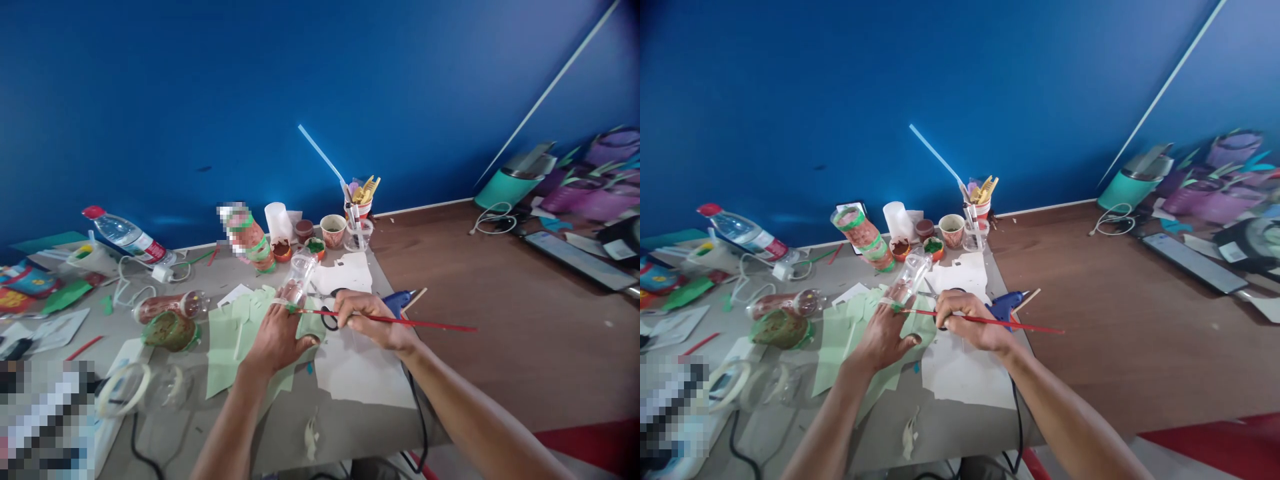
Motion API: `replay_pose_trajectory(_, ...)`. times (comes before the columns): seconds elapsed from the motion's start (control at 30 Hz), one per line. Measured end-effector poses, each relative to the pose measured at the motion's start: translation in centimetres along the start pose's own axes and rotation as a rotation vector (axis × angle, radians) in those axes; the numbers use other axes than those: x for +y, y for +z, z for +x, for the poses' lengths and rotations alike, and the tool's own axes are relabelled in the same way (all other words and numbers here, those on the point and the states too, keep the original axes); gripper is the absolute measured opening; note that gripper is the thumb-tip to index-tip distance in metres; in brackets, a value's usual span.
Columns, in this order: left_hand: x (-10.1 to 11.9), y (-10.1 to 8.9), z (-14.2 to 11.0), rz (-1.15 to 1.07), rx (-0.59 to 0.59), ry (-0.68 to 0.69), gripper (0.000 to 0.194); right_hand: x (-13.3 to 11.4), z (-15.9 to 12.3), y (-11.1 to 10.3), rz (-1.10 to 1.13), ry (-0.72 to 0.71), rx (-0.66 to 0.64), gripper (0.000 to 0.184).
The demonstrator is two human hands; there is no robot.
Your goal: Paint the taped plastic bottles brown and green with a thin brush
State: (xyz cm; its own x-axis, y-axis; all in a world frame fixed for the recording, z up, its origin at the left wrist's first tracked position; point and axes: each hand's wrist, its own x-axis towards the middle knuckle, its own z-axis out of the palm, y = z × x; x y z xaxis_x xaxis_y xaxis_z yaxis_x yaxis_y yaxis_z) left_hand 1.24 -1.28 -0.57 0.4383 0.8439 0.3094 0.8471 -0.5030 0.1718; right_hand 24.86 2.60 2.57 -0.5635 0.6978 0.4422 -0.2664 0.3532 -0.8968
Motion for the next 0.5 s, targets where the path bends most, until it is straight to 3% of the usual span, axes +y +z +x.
replay_pose_trajectory(0.13, 0.0, -0.3, 0.2, -0.025, 0.059, 0.046, 0.084, -0.1, 0.0, -0.3, 0.019, 0.012, 0.069, 0.023)
replay_pose_trajectory(0.3, -0.1, -0.2, 0.0, -0.035, 0.059, 0.049, 0.085, 0.2, -0.1, -0.2, 0.038, 0.017, 0.023, 0.022)
replay_pose_trajectory(0.5, -0.1, -0.3, -0.1, -0.075, 0.060, 0.086, 0.085, 1.8, 0.4, -0.6, 0.271, -0.070, 0.386, 0.025)
